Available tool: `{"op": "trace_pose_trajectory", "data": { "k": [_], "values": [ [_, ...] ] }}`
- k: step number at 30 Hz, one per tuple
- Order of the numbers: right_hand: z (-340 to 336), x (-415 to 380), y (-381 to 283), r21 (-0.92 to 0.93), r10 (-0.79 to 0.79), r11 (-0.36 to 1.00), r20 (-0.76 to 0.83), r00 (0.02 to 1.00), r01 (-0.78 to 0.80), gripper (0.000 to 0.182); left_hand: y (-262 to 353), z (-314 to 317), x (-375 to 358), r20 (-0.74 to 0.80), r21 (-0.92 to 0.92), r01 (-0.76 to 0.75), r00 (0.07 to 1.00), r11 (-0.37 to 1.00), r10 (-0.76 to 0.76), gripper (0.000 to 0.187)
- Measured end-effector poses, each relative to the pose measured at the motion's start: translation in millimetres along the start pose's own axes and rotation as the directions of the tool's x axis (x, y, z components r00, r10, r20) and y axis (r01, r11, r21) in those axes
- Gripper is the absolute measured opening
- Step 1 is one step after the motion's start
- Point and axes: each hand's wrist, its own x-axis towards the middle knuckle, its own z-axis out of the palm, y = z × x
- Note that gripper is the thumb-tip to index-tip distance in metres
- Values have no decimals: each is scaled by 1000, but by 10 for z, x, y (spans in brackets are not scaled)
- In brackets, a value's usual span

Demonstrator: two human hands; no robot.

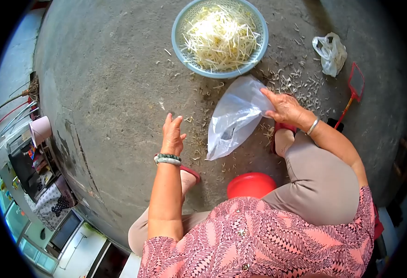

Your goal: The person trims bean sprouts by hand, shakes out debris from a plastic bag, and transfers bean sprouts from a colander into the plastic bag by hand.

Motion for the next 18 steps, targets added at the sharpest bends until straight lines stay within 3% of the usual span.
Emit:
{"op": "trace_pose_trajectory", "data": {
  "k": [1,2,4,6,7,9,12,13,15,18],
  "values": [
    [9,35,0,-2,51,999,59,997,-51,55,-108,-21,3,-16,-8,-39,999,999,39,77],
    [2,75,-10,-10,99,995,113,989,-99,55,-187,8,42,-48,101,-232,970,968,237,76],
    [-41,110,-107,141,12,990,27,1000,-16,51,-211,218,-46,-43,321,-561,796,763,603,75],
    [-176,159,-273,358,-60,931,-32,998,68,50,-174,412,-253,-12,404,-549,796,732,605,75],
    [-231,170,-363,502,-6,865,29,1000,-10,48,-185,466,-273,-9,400,-546,801,736,599,75],
    [-413,154,-580,594,-8,803,79,997,-41,48,-253,534,-291,-82,427,-540,776,726,625,65],
    [-548,149,-735,751,-59,659,89,994,-28,49,-234,597,-723,54,286,-696,698,658,715,51],
    [-549,147,-749,802,-83,598,76,994,-12,50,-310,652,-796,241,161,-784,620,599,747,41],
    [-495,159,-683,874,-145,485,112,983,-28,51,-454,835,-899,498,221,-913,407,342,766,36],
    [-511,118,-660,914,-208,403,131,969,-38,53,-806,1083,-922,409,394,-865,468,311,783,35]
  ]
}}
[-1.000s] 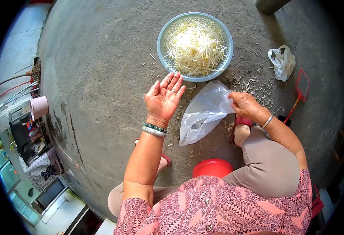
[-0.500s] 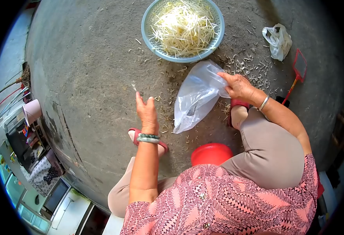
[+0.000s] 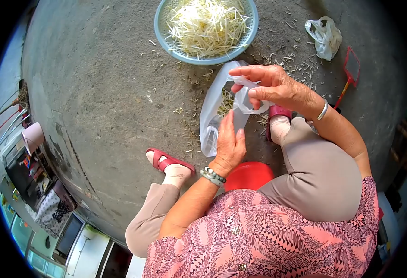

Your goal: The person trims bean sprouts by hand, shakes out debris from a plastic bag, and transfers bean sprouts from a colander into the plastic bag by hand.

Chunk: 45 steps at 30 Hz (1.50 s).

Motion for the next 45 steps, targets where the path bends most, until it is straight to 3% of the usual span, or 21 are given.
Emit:
{"op": "trace_pose_trajectory", "data": {
  "k": [1,2,3,4,6,7,9,12,15,18,19,21,24,28,30,31,34,38,40,42,45],
  "values": [
    [-5,-27,-20,5,-15,1000,10,1000,15,54,-83,6,-40,256,-214,226,952,950,-169,39],
    [-8,-49,-52,11,-30,1000,20,999,30,54,-192,-35,-66,522,-345,476,813,809,-256,43],
    [30,-80,-122,50,-23,999,6,1000,23,55,-249,-59,-84,756,-370,711,605,598,-251,47],
    [27,-94,-145,49,-7,999,17,1000,6,55,-254,-51,-120,855,-405,896,442,183,-273,56],
    [4,-108,-152,46,24,999,43,999,-26,55,-342,-112,1,849,-478,878,472,35,-236,56],
    [-10,-98,-119,44,-1,999,62,998,-2,53,-428,-54,23,724,-536,828,551,163,-415,49],
    [-2,-120,-122,29,24,999,61,998,-26,50,-653,35,133,508,-410,789,614,457,-604,39],
    [11,-129,-180,-59,29,998,60,998,-26,45,-1081,130,165,283,-223,722,691,655,-665,37],
    [-3,-104,-105,-87,-31,996,59,998,36,43,-1090,139,181,216,-32,639,755,768,-619,36],
    [19,-77,-56,-54,-55,997,24,998,57,41,-808,203,340,226,204,590,748,781,-624,36],
    [20,-74,-55,-85,-57,995,24,998,59,41,-715,208,458,240,-55,588,792,807,-561,40],
    [8,-70,-74,-153,-41,987,51,998,48,42,-755,378,498,177,98,488,849,867,-498,47],
    [17,-51,-45,-260,-139,954,56,989,149,43,-887,528,481,161,289,334,907,897,-389,54],
    [34,-68,-88,-210,-69,975,40,997,76,43,-915,552,466,205,-97,447,883,889,-422,31],
    [27,-68,-77,-240,-94,966,30,995,99,43,-834,498,484,336,-157,468,854,870,-398,23],
    [14,-65,-74,-259,-106,960,28,994,110,43,-686,484,496,342,-374,540,836,754,-429,24],
    [-53,-85,-24,-106,-44,993,22,999,46,42,-691,374,542,462,-285,699,700,656,-545,26],
    [-109,-136,-5,-83,-40,996,-38,998,37,40,-837,271,538,538,-291,777,616,558,-576,38],
    [-124,-163,-24,-77,-13,997,-70,997,7,37,-935,231,564,594,-109,727,594,678,-542,45],
    [-159,-187,-103,-82,68,994,-66,996,-73,36,-983,213,541,564,13,623,641,782,-520,46],
    [-129,-171,-98,-107,60,992,-99,993,-70,36,-1053,201,477,524,168,480,696,861,-491,46]
  ]
}}
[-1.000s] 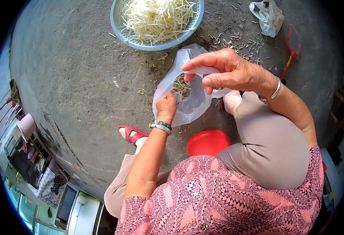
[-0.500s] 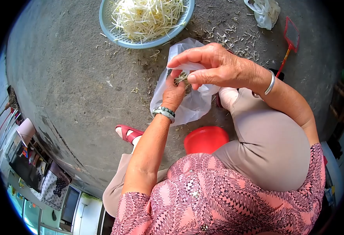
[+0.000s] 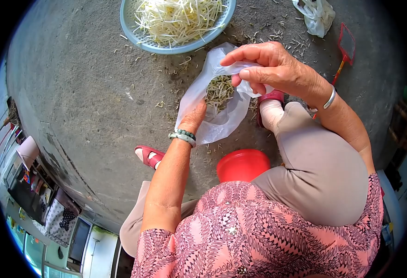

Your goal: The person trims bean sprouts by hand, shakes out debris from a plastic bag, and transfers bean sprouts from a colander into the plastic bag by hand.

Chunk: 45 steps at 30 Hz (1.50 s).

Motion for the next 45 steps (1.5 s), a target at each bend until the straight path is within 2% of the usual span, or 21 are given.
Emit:
{"op": "trace_pose_trajectory", "data": {
  "k": [4,7,10,13,16,19,22,25,26,29,31,33,35,37,38,41,44,45],
  "values": [
    [38,52,65,-15,-39,999,-24,999,39,36,40,-58,-43,-19,122,7,1000,992,-4,47],
    [40,58,65,-28,-33,999,-18,999,32,36,397,-246,-123,15,-76,106,994,991,-105,47],
    [34,62,72,-37,-37,999,-19,999,37,35,305,-155,-56,-114,-150,-103,990,983,86,29],
    [32,62,52,-101,-61,993,-8,998,60,35,-81,27,165,-80,108,-119,989,987,128,39],
    [36,68,96,-106,-95,990,7,995,95,35,121,-53,101,8,81,-74,997,994,73,42],
    [47,77,90,-120,-90,989,11,996,90,35,404,-61,7,-135,233,5,990,973,27,43],
    [54,70,73,-142,-83,986,11,997,83,36,539,-82,44,-148,369,-180,957,912,249,36],
    [49,59,71,-159,-85,983,12,996,86,36,744,-206,66,0,169,-268,962,948,272,29],
    [48,59,74,-158,-82,984,11,997,83,36,835,-267,62,24,262,-214,976,941,215,26],
    [47,61,82,-154,-80,985,7,997,80,35,831,-281,103,87,232,-154,987,960,138,27],
    [51,64,94,-151,-81,985,3,997,80,35,642,-206,152,-4,285,-171,984,943,180,27],
    [46,63,103,-141,-84,986,1,996,83,34,525,-134,174,-78,308,-117,986,944,148,27],
    [47,66,107,-136,-82,987,3,997,82,34,481,-74,126,-140,295,10,990,955,33,28],
    [48,67,98,-137,-75,988,8,997,75,34,492,-47,98,-184,321,33,983,946,28,25],
    [54,64,91,-138,-69,988,5,998,69,34,497,-37,94,-205,332,45,978,942,26,24],
    [57,50,85,-136,-59,989,-2,998,59,34,232,54,233,-110,242,47,994,969,-20,31],
    [47,54,108,-119,-64,991,-1,998,64,34,311,14,148,-139,183,36,990,983,-10,26],
    [52,54,93,-118,-61,991,-3,998,60,34,301,7,152,-169,197,-33,983,980,67,24]
  ]
}}
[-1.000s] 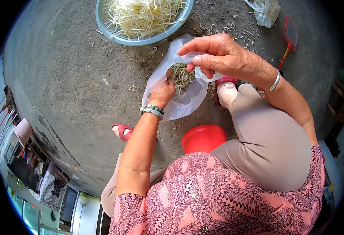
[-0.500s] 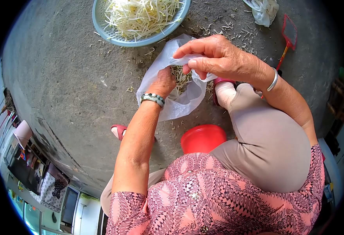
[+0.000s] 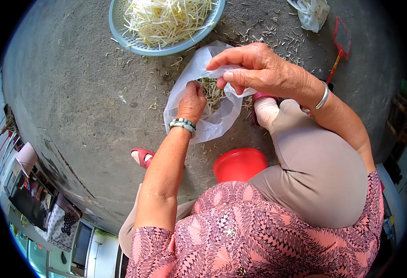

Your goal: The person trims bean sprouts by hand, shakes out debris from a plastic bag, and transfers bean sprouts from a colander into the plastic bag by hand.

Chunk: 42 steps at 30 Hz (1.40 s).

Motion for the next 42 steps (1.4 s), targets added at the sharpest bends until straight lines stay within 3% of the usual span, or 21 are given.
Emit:
{"op": "trace_pose_trajectory", "data": {
  "k": [2,5,9,14,17,20,21,24,27,33,36,42],
  "values": [
    [9,2,-3,1,9,1000,-1,1000,-9,34,-28,11,8,-86,12,-139,986,990,140,22],
    [7,7,2,-7,11,1000,3,1000,-11,33,145,-34,122,-15,118,44,999,992,-43,18],
    [-9,6,10,-22,-2,1000,8,1000,3,33,233,-72,228,100,97,-92,992,991,82,21],
    [-13,7,38,-3,-3,1000,0,1000,3,33,304,-83,207,88,38,-181,980,983,178,22],
    [-36,-6,39,-8,2,1000,-7,1000,-2,33,212,-34,202,37,-35,-187,981,982,188,24],
    [-48,-23,20,-14,26,1000,-14,1000,-26,34,-128,130,262,7,-246,-174,983,954,181,25],
    [-47,-27,32,-5,27,1000,-18,999,-28,34,-131,61,262,84,-325,-84,990,942,117,30],
    [-51,-20,48,-16,26,1000,-13,1000,-26,35,-85,-156,126,136,-540,-38,982,841,131,32],
    [-47,-19,49,-17,26,1000,-13,1000,-26,35,-74,-213,2,273,-720,207,962,662,-3,31],
    [-14,-19,38,-24,52,998,0,999,-52,35,-273,-120,-185,314,-874,353,935,334,-167,24],
    [9,-12,36,-39,42,998,11,999,-42,35,-310,-164,-226,379,-826,405,914,392,-147,19],
    [45,4,9,-53,49,997,27,998,-48,33,-248,17,-345,430,-681,549,835,484,-343,18]
  ]
}}
